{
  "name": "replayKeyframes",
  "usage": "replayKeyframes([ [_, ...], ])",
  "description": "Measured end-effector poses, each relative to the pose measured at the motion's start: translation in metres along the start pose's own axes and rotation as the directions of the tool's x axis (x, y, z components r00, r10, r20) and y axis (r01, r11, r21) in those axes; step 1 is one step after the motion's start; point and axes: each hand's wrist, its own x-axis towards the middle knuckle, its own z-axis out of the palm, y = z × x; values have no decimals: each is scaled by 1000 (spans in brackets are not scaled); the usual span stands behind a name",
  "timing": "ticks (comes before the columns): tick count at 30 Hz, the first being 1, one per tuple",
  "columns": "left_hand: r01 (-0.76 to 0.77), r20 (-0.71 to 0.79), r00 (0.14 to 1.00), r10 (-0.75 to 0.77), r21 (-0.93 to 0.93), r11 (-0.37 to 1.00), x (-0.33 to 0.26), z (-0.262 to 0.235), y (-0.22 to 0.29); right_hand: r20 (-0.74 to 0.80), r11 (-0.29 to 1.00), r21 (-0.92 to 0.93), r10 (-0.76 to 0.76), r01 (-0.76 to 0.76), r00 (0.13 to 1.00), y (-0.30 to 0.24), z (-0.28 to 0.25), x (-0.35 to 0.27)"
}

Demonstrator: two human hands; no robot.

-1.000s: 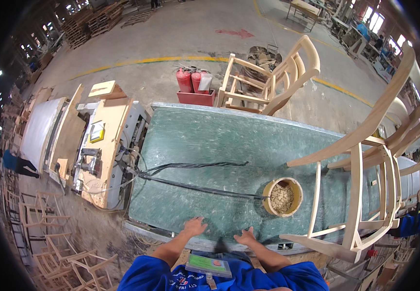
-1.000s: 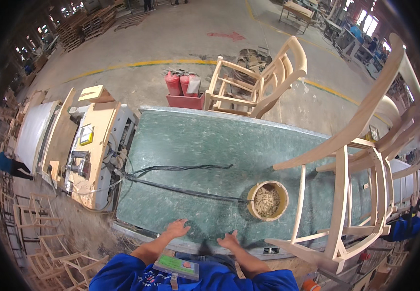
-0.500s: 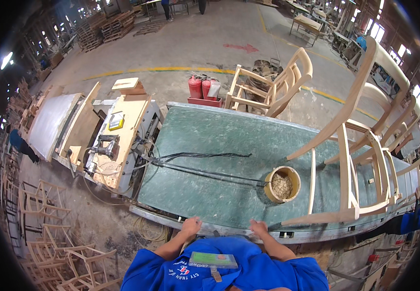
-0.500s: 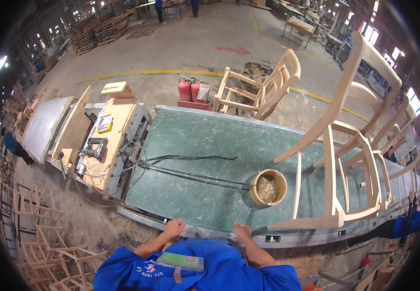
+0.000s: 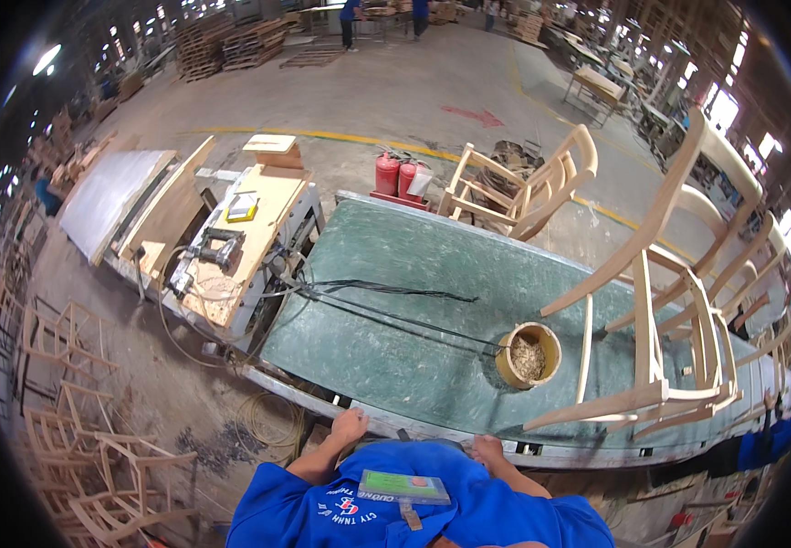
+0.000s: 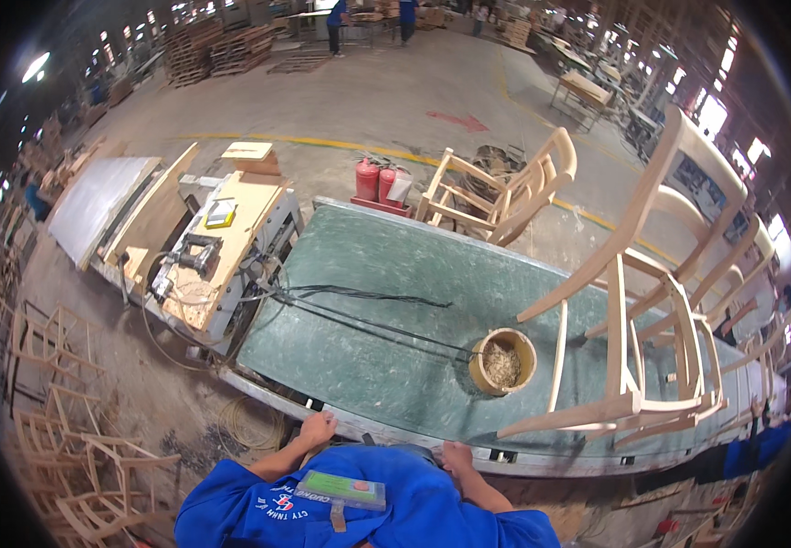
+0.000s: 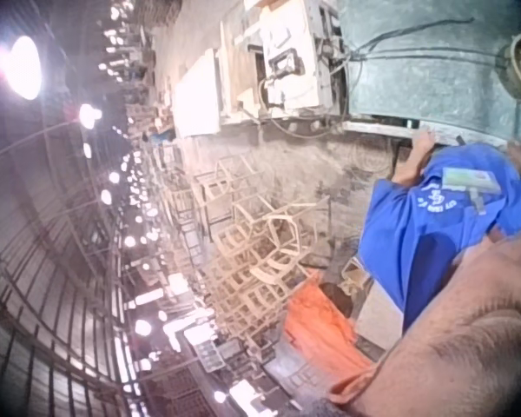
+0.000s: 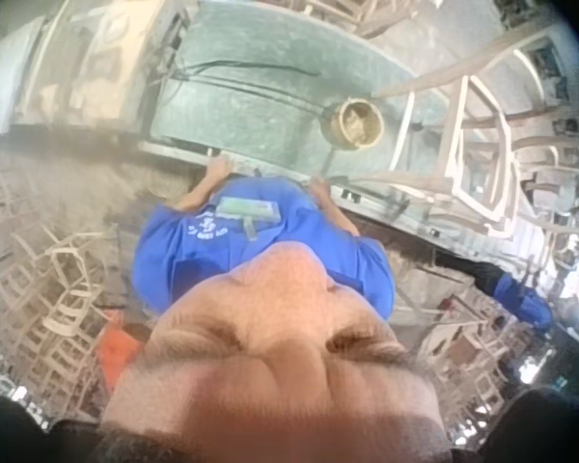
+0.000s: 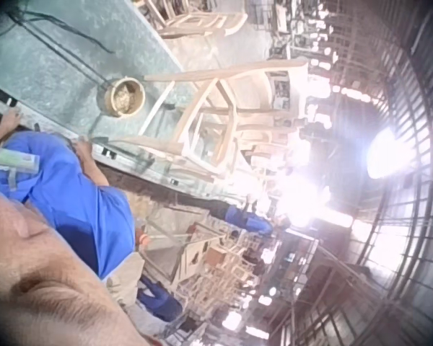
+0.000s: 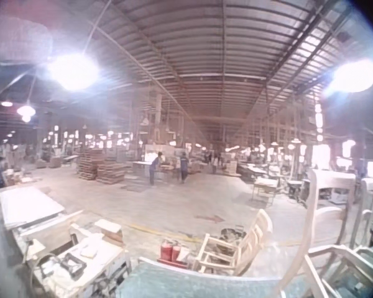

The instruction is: The person walks through a furniture factory and assembles wooden chair frames on a conveyor belt. They pick up small wooden blocks, align them with the chair frame, and use a pneumatic drill to fasten them in place.

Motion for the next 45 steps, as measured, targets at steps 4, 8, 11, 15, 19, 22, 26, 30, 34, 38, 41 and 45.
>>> replayKeyframes([
  [4,114,-12,993,-115,-71,991,-26,12,-30,94,993,-120,31,-19,995,-9,-1,-1],
  [8,221,-139,960,-245,-170,960,-61,26,-56,333,779,-609,83,147,939,-65,-5,25],
  [11,318,-110,935,-336,-153,935,-102,31,-86,411,725,-541,-214,425,886,-144,31,36],
  [15,592,-70,759,-647,-341,731,-163,59,-110,536,617,-283,-533,735,654,-264,98,18],
  [19,655,-63,522,-851,-610,447,-230,127,-104,674,640,-140,-498,756,546,-288,170,-37],
  [22,615,-47,348,-936,-742,266,-273,184,-73,826,611,-208,-309,764,471,-252,183,-14],
  [26,626,291,134,-947,-766,-146,-340,287,2,781,344,-623,327,703,532,-118,177,-22],
  [30,559,409,59,-910,-769,-310,-364,353,87,680,-106,-378,642,920,354,-61,159,-30],
  [34,509,519,183,-835,-776,-371,-375,375,139,695,17,-536,577,844,429,-52,162,-25],
  [38,419,459,268,-847,-847,-327,-363,376,144,800,88,-523,394,848,452,-83,160,-23],
  [41,469,292,234,-927,-869,-155,-356,354,113,818,218,-563,281,797,502,-102,142,-13],
  [45,519,249,161,-955,-845,-132,-354,295,52,764,300,-645,233,703,602,-107,102,5],
])
